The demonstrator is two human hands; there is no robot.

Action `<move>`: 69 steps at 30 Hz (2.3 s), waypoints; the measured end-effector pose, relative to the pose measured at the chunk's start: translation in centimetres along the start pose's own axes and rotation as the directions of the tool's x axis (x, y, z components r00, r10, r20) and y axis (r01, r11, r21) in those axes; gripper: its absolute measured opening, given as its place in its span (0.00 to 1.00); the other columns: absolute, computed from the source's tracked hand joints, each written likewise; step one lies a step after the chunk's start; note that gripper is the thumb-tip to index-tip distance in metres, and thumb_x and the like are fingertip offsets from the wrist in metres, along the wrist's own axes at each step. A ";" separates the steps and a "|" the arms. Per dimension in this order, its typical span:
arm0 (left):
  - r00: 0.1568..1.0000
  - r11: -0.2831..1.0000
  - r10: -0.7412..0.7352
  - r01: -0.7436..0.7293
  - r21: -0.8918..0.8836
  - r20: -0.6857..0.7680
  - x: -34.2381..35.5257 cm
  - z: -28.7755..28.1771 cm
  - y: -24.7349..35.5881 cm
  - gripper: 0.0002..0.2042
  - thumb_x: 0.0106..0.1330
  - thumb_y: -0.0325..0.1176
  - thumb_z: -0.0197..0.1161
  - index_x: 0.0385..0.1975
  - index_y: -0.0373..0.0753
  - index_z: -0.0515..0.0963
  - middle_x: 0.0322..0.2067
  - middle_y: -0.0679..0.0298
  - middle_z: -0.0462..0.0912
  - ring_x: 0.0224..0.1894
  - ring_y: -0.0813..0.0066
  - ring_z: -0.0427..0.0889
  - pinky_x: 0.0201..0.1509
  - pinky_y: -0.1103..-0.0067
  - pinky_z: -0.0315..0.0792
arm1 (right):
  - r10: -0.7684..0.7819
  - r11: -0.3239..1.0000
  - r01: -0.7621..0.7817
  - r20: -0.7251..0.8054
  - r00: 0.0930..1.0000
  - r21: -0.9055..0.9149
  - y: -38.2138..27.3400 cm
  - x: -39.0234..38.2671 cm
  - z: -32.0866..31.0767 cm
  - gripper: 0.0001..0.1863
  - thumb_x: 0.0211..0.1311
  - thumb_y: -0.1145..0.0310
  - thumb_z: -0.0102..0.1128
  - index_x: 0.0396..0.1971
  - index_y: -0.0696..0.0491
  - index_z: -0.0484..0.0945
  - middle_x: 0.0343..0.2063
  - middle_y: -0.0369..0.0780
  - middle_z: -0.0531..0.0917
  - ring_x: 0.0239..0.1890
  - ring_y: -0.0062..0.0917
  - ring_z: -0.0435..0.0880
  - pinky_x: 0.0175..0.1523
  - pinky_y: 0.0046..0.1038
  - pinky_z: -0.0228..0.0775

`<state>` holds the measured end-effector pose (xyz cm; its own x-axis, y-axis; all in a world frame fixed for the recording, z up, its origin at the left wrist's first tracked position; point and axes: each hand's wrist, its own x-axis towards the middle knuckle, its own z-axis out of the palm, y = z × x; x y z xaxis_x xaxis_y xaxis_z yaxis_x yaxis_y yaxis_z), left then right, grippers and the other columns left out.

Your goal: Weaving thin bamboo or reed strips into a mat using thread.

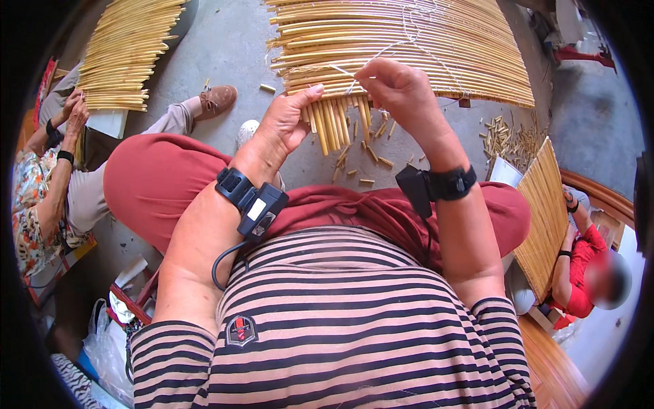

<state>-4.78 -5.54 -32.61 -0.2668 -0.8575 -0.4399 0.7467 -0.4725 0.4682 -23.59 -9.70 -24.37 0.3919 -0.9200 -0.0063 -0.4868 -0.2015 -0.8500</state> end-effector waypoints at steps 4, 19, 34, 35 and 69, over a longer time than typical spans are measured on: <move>0.999 1.000 -0.024 0.024 -0.005 -0.040 0.0 -0.1 0.1 0.16 0.60 0.27 0.61 0.48 0.32 0.71 0.41 0.58 0.79 0.43 0.67 0.80 0.50 0.70 0.75 | -0.068 0.874 0.104 0.093 0.993 -0.475 -2.5 -0.5 -0.3 0.07 0.53 0.70 0.57 0.30 0.54 0.81 0.24 0.47 0.81 0.28 0.39 0.82 0.36 0.34 0.74; 1.000 0.999 0.016 -0.017 -0.040 -0.026 0.2 -0.3 -0.4 0.15 0.59 0.27 0.61 0.46 0.33 0.72 0.39 0.59 0.80 0.39 0.68 0.81 0.45 0.71 0.77 | 0.082 0.801 0.052 0.195 0.977 -0.597 -4.2 0.5 0.3 0.08 0.52 0.72 0.51 0.26 0.52 0.81 0.23 0.49 0.80 0.30 0.43 0.81 0.36 0.38 0.74; 0.999 0.999 0.040 -0.040 -0.001 0.002 0.7 -0.8 -0.1 0.18 0.60 0.28 0.61 0.49 0.32 0.70 0.42 0.58 0.79 0.43 0.66 0.80 0.50 0.70 0.75 | 0.065 0.755 0.108 0.238 0.969 -0.646 -4.5 1.9 0.4 0.09 0.51 0.73 0.50 0.25 0.54 0.81 0.23 0.50 0.80 0.30 0.43 0.81 0.38 0.39 0.74; 0.999 0.999 0.037 -0.037 0.001 0.006 0.7 -0.9 -0.2 0.18 0.60 0.28 0.61 0.49 0.32 0.70 0.42 0.58 0.79 0.43 0.66 0.80 0.50 0.70 0.75 | 0.069 0.757 0.108 0.243 0.967 -0.644 -4.5 2.0 0.3 0.09 0.51 0.73 0.51 0.25 0.54 0.81 0.23 0.50 0.80 0.31 0.43 0.81 0.38 0.39 0.74; 0.999 0.999 0.031 -0.032 -0.022 -0.031 0.4 -0.9 -0.5 0.14 0.58 0.27 0.62 0.44 0.32 0.72 0.36 0.59 0.80 0.37 0.68 0.82 0.43 0.72 0.78 | 0.227 0.619 0.085 0.281 0.932 -0.781 -6.3 3.0 1.1 0.09 0.51 0.72 0.52 0.29 0.51 0.83 0.24 0.45 0.82 0.29 0.37 0.82 0.38 0.33 0.75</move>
<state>-4.71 -5.44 -33.69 -0.2243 -0.8653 -0.4483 0.7680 -0.4402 0.4653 -18.53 -10.81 -19.62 0.4744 -0.8089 -0.3473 -0.8776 -0.4654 -0.1149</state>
